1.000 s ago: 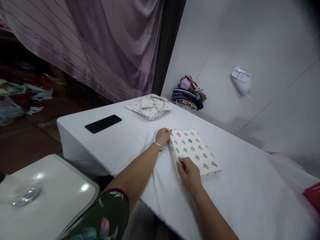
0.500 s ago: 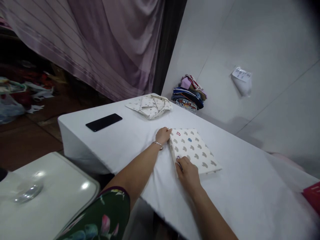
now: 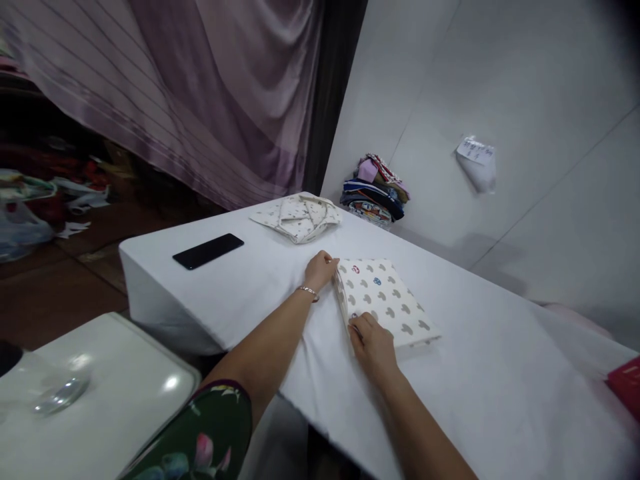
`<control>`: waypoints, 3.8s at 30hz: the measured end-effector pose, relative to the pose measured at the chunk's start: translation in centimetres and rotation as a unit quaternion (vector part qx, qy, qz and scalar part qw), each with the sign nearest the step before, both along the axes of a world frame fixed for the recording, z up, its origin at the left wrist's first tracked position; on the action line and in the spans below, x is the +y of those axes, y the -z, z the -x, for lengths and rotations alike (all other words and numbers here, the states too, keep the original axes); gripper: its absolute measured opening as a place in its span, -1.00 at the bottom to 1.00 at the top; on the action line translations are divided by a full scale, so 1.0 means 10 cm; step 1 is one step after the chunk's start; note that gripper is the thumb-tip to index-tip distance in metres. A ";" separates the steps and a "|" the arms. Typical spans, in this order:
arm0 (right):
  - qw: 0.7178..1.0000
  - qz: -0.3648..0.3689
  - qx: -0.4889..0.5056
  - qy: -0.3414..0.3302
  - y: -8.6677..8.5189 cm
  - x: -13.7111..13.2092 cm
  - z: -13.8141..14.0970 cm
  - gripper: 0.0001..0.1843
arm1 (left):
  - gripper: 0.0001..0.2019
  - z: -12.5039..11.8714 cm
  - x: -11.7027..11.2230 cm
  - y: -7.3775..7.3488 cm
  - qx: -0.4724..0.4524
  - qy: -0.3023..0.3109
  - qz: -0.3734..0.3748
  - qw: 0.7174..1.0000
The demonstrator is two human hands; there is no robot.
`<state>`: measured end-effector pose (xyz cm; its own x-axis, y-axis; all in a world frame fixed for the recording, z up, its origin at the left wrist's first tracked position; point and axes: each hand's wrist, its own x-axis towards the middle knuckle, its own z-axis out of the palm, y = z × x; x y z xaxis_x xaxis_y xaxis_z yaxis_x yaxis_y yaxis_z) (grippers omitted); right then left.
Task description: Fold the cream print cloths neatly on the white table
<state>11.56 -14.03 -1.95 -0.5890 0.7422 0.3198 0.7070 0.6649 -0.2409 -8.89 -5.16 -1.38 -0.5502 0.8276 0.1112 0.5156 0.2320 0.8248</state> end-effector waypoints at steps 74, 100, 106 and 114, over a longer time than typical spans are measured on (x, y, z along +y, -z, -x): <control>0.999 0.024 0.012 0.022 0.02 -0.02 0.02 -0.78 | -0.84 -0.17 -0.03 0.00 0.020 0.007 0.053 0.998; 0.999 0.035 -0.028 0.026 -0.02 -0.04 0.02 -0.69 | -0.79 -0.05 0.16 0.20 0.020 -0.006 0.016 1.000; 0.999 0.023 -0.036 0.022 -0.05 -0.07 0.01 -0.72 | -0.80 -0.03 0.14 0.22 0.013 -0.004 0.004 1.000; 0.999 0.018 -0.031 0.013 -0.04 -0.06 0.00 -0.74 | -0.73 -0.07 -0.01 0.02 0.074 -0.003 -0.076 0.994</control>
